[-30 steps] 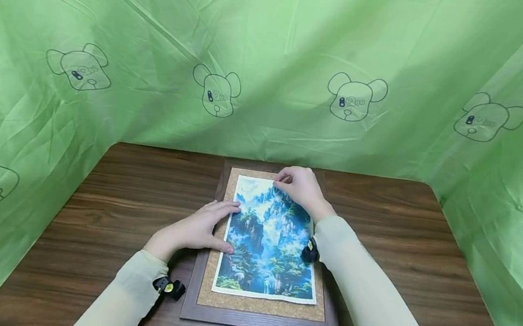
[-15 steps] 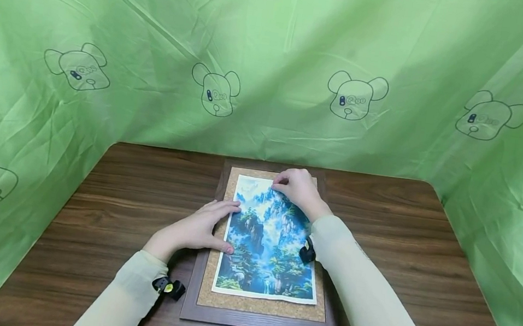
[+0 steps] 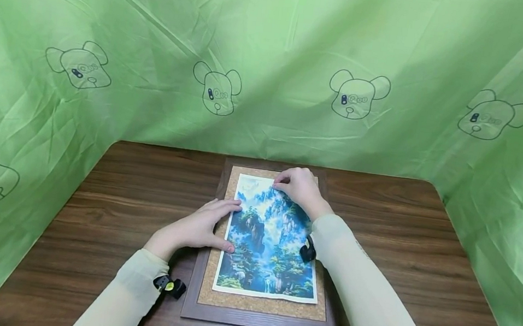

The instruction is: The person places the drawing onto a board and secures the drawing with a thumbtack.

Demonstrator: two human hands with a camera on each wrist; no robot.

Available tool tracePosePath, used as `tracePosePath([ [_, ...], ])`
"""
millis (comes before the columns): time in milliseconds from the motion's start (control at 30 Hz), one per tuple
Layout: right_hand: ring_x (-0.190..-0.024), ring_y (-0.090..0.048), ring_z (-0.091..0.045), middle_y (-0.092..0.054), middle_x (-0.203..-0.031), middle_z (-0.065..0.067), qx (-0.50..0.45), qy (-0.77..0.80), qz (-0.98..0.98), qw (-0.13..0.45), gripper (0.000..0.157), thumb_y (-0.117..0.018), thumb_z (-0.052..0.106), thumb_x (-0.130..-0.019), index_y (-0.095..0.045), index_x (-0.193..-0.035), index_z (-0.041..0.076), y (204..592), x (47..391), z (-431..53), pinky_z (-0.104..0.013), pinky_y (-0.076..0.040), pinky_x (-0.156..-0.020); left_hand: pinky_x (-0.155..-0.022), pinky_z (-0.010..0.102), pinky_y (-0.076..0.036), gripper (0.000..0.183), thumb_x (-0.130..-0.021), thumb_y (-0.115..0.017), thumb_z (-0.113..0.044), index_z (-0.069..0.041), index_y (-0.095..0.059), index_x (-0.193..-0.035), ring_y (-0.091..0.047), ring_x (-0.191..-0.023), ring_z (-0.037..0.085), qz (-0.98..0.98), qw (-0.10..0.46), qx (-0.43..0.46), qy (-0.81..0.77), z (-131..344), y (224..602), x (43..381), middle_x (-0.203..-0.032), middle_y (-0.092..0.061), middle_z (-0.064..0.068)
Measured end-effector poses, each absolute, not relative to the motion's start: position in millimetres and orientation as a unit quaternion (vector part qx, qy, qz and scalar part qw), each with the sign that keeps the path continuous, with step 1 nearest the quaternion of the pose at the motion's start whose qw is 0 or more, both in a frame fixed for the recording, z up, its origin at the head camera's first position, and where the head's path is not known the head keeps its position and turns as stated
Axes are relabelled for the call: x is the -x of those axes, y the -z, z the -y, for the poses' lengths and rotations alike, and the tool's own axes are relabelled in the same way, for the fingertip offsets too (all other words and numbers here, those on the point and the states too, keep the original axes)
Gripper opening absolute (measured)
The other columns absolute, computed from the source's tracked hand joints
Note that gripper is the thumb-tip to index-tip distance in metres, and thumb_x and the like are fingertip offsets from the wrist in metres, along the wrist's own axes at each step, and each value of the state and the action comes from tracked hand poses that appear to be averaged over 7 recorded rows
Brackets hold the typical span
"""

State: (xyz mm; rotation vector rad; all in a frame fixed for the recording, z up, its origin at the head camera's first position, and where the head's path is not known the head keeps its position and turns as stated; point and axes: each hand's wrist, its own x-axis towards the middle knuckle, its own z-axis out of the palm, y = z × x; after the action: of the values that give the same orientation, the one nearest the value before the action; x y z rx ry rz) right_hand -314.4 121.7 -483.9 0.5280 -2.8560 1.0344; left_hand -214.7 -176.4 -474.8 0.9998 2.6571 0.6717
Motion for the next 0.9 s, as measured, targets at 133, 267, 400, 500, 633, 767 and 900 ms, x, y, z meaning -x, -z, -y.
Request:
tracePosePath([
  [133,-0.083,-0.064,-0.013,-0.073,-0.088,0.010,-0.169,-0.339,0.925,0.027,0.008,-0.077,0.029,-0.091,-0.081,-0.092,0.023,483.5,314.6,-121.7,-0.037,-0.055,-0.078,-0.124,0.051,-0.009,0.103,-0.076,-0.082,-0.060,-0.013,-0.037,-0.156,-0.021,-0.152,0.023,-0.905,0.111,-0.342,-0.227,175.9,474.5,214.9,-0.165,-0.029,0.003],
  [267,-0.085,-0.065,-0.013,-0.074,-0.089,0.009,-0.164,-0.339,0.926,0.025,0.008,-0.078,0.029,-0.091,-0.082,-0.093,0.022,483.6,315.3,-121.5,-0.037,-0.056,-0.079,-0.124,0.052,-0.009,0.103,-0.076,-0.083,-0.059,-0.011,-0.038,-0.156,-0.022,-0.152,0.025,-0.903,0.107,-0.347,-0.230,176.0,474.4,215.2,-0.164,-0.030,0.005],
  [400,-0.086,-0.067,-0.013,-0.075,-0.090,0.010,-0.160,-0.330,0.930,0.025,0.009,-0.078,0.031,-0.090,-0.082,-0.093,0.024,483.4,315.4,-121.4,-0.036,-0.057,-0.079,-0.124,0.053,-0.009,0.103,-0.076,-0.083,-0.058,-0.011,-0.038,-0.156,-0.023,-0.152,0.026,-0.902,0.106,-0.349,-0.231,175.9,474.6,215.2,-0.164,-0.030,0.005],
  [500,-0.086,-0.067,-0.012,-0.075,-0.090,0.011,-0.160,-0.317,0.935,0.024,0.009,-0.078,0.032,-0.090,-0.082,-0.093,0.025,482.0,315.8,-120.0,-0.036,-0.057,-0.078,-0.124,0.053,-0.009,0.103,-0.076,-0.083,-0.058,-0.011,-0.038,-0.156,-0.022,-0.152,0.026,-0.903,0.108,-0.346,-0.231,176.2,473.7,214.5,-0.164,-0.029,0.004],
  [633,-0.084,-0.066,-0.012,-0.074,-0.088,0.012,-0.158,-0.293,0.943,0.026,0.008,-0.078,0.034,-0.090,-0.082,-0.091,0.027,479.6,315.9,-118.4,-0.036,-0.056,-0.077,-0.124,0.052,-0.008,0.103,-0.077,-0.083,-0.058,-0.012,-0.037,-0.156,-0.021,-0.153,0.026,-0.903,0.114,-0.343,-0.232,176.1,472.6,213.5,-0.165,-0.028,0.005],
  [767,-0.084,-0.066,-0.012,-0.075,-0.088,0.011,-0.165,-0.274,0.947,0.029,0.008,-0.077,0.033,-0.091,-0.082,-0.091,0.026,478.1,315.9,-117.6,-0.037,-0.056,-0.078,-0.124,0.053,-0.008,0.103,-0.077,-0.083,-0.057,-0.011,-0.037,-0.156,-0.020,-0.153,0.028,-0.902,0.114,-0.344,-0.235,175.4,472.4,213.1,-0.165,-0.028,0.006],
  [900,-0.086,-0.067,-0.013,-0.075,-0.089,0.009,-0.175,-0.269,0.947,0.025,0.009,-0.077,0.031,-0.092,-0.082,-0.091,0.025,477.1,316.3,-117.1,-0.036,-0.056,-0.081,-0.124,0.053,-0.007,0.102,-0.077,-0.083,-0.057,-0.011,-0.037,-0.156,-0.021,-0.153,0.027,-0.901,0.114,-0.346,-0.236,175.3,472.6,213.0,-0.165,-0.028,0.007],
])
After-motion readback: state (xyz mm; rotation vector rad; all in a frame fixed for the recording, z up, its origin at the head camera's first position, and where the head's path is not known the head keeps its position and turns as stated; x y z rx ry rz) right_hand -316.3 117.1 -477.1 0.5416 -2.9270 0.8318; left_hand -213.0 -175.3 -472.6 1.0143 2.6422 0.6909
